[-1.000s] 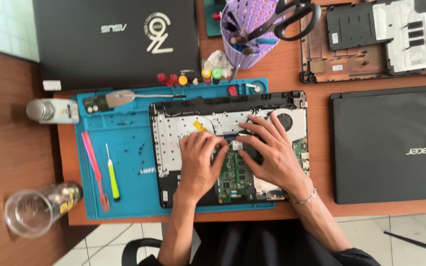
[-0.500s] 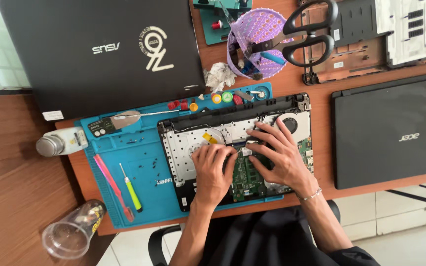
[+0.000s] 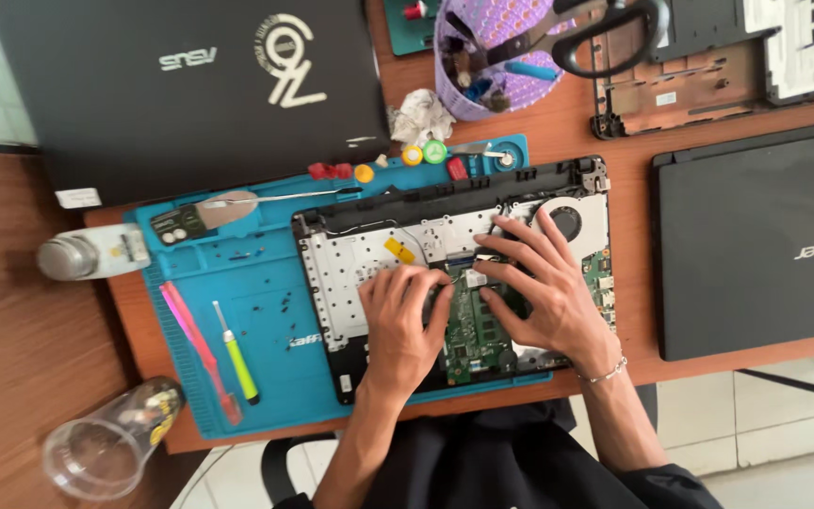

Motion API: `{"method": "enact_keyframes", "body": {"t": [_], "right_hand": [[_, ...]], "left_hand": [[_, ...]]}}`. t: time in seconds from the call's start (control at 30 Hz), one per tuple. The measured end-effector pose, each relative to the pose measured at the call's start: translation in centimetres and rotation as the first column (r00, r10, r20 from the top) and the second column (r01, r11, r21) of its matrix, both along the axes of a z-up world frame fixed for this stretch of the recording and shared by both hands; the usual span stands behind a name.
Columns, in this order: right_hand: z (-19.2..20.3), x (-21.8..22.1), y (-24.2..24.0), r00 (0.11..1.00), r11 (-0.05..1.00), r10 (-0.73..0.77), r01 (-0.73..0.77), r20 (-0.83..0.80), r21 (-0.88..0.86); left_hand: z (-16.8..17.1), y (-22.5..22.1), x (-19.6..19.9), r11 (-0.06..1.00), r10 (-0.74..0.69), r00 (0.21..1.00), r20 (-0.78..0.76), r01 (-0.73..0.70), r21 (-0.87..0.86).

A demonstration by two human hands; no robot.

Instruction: The person opens a laptop, removes the back cover using a screwdriver, and detaches internal components including the fan and various cables.

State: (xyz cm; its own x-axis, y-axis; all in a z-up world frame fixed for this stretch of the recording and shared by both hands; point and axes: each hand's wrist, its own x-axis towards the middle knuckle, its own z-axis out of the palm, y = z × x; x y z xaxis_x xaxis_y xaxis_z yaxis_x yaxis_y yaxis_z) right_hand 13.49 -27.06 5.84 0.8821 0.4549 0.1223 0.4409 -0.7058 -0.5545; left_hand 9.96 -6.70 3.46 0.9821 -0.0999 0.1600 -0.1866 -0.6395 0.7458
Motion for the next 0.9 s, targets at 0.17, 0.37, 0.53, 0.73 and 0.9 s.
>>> {"method": "enact_keyframes", "body": {"t": [0.17, 0.37, 0.53, 0.73, 0.9], "right_hand": [[0.1, -0.1, 0.1, 0.999, 0.999, 0.032, -0.032, 0.003, 0.043], [0.6, 0.4, -0.2, 0.996, 0.997, 0.082, -0.082, 0.019, -0.016], [0.5, 0.4, -0.4, 0.995, 0.995, 0.097, -0.096, 0.036, -0.020], [0.3, 0.4, -0.6, 0.993, 0.995, 0.101, -0.101, 0.062, -0.004], [0.6, 0.4, -0.7, 0.995, 0.995, 0.083, -0.086, 0.049, 0.059]], "left_hand": [[0.2, -0.2, 0.7, 1.000, -0.015, 0.999, 0.045, 0.015, 0.003], [0.6, -0.5, 1.1, 0.999, -0.042, 0.998, 0.044, 0.041, 0.015], [0.3, -1.0, 0.9, 0.998, -0.014, 0.999, 0.043, 0.011, 0.054], [0.1, -1.4, 0.4, 0.999, 0.004, 0.999, 0.035, -0.006, 0.048], [0.3, -0.5, -0.2, 0.999, 0.012, 0.998, 0.067, -0.009, -0.043]]}}
